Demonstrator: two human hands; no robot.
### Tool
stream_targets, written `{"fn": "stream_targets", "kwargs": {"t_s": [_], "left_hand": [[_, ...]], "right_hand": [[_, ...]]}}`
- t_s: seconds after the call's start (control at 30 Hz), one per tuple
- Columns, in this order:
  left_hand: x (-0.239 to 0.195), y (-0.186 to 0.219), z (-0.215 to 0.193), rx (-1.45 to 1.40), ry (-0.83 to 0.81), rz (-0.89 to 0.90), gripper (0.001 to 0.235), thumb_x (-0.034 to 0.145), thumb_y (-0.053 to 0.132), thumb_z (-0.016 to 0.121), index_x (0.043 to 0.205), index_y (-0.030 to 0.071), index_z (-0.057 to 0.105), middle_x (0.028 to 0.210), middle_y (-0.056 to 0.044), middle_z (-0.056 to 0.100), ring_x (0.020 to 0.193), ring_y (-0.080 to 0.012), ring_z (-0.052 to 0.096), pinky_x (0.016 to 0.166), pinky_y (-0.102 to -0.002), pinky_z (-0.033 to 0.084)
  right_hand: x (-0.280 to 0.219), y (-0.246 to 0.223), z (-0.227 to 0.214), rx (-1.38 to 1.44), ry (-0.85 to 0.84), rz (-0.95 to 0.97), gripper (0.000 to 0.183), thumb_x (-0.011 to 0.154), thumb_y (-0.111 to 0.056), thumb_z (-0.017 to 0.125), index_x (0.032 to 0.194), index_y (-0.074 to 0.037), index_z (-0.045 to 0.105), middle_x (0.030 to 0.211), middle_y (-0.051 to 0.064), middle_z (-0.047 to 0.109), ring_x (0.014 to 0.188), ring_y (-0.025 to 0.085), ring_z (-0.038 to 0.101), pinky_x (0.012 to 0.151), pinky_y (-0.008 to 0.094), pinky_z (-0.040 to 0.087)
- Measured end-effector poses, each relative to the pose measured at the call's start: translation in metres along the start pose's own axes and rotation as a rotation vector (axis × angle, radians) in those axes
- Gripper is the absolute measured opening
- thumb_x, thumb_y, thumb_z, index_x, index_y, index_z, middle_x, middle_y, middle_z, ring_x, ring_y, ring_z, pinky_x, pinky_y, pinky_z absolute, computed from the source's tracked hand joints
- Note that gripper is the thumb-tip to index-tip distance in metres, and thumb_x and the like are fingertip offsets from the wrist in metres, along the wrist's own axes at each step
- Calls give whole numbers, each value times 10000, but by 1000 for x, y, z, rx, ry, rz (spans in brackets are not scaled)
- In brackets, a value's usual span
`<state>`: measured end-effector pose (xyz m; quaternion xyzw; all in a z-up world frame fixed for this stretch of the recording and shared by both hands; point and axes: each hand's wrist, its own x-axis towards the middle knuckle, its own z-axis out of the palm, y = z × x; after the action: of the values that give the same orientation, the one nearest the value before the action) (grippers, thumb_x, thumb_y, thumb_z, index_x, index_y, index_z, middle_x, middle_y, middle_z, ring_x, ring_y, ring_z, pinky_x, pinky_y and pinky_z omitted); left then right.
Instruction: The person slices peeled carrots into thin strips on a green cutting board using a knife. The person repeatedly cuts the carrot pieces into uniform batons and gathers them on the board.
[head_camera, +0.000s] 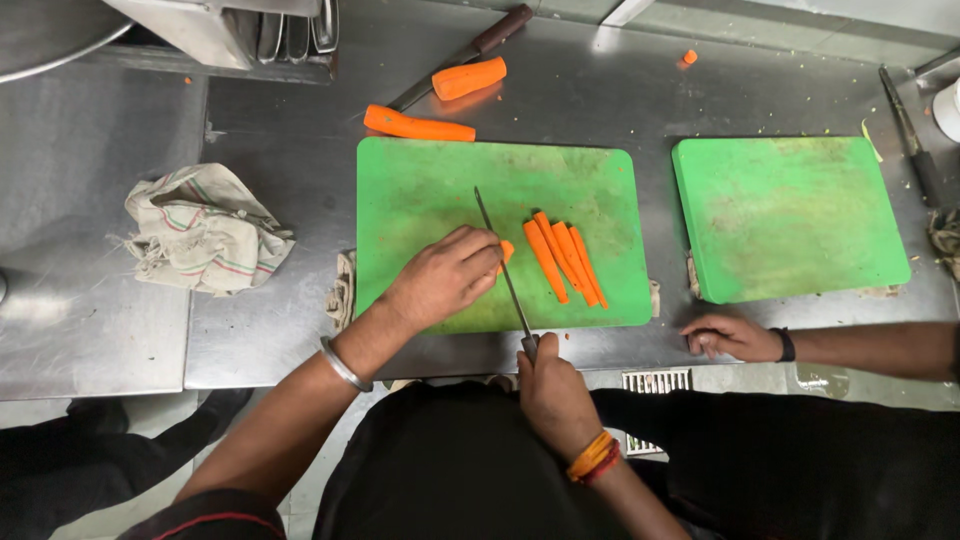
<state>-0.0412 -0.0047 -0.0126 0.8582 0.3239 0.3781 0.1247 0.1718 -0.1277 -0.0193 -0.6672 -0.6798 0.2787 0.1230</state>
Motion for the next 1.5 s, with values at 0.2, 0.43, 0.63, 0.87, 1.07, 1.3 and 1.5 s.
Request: {"fn": "stream_targets", "kwargs": {"t_s": [0.2, 0.43, 0.63, 0.87, 1.07, 1.3, 1.5], "left_hand": [[-2, 2, -2, -31, 37, -5, 226, 873, 75, 726, 1075, 20, 640, 1123, -98, 608, 1061, -273, 632, 917, -379, 566], [-5, 0, -2, -3, 56, -55, 232, 886, 73, 729, 1088, 3, 638, 1159, -131, 605, 1084, -307, 627, 914, -398, 564], [-19, -5, 15, -154, 198, -262, 284, 900, 65, 735, 1124, -10, 577, 1179, -205, 576, 1080, -358, 628, 897, -417, 564], [-21, -9, 39, -554, 315, -678, 369, 933, 68, 679, 1218, 2, 453, 1190, -185, 704, 1083, -288, 739, 896, -356, 591], [-26, -9, 43, -325, 159, -399, 284, 931, -63, 604, 1199, 23, 637, 1221, -165, 685, 1138, -354, 678, 980, -408, 561], [-50, 9, 48, -191, -72, -182, 346, 840, -55, 640, 1175, 30, 639, 1305, -136, 593, 1272, -339, 562, 1062, -427, 497], [-36, -23, 52, 1, -98, -160, 471, 704, -31, 649, 1174, 0, 665, 1302, -169, 589, 1218, -384, 518, 1049, -459, 447]], "right_hand": [[-5, 11, 16, 28, -13, 32, 294, 985, -207, 592, 965, 29, 416, 597, 259, 636, 575, 468, 649, 485, 537, 498], [-8, 34, 46, 22, -53, 18, 303, 991, -225, 592, 1018, 39, 445, 704, 280, 669, 666, 491, 664, 570, 560, 516], [-3, 54, 27, 95, -132, 41, 332, 981, -273, 590, 1078, 16, 458, 782, 287, 696, 761, 493, 678, 640, 558, 525], [12, 51, 2, 325, -150, 203, 282, 969, -270, 599, 1046, -14, 511, 780, 239, 709, 715, 443, 722, 627, 501, 536], [17, 66, -3, 289, -51, 162, 278, 974, -264, 614, 1079, -21, 529, 779, 267, 688, 707, 456, 685, 630, 489, 519], [21, 70, -2, 261, -69, 105, 314, 972, -279, 611, 1103, -11, 514, 713, 264, 679, 657, 469, 688, 549, 519, 491], [15, 70, 1, 209, -10, -73, 325, 982, -262, 631, 1160, -15, 516, 704, 277, 672, 670, 496, 658, 557, 548, 475]]}}
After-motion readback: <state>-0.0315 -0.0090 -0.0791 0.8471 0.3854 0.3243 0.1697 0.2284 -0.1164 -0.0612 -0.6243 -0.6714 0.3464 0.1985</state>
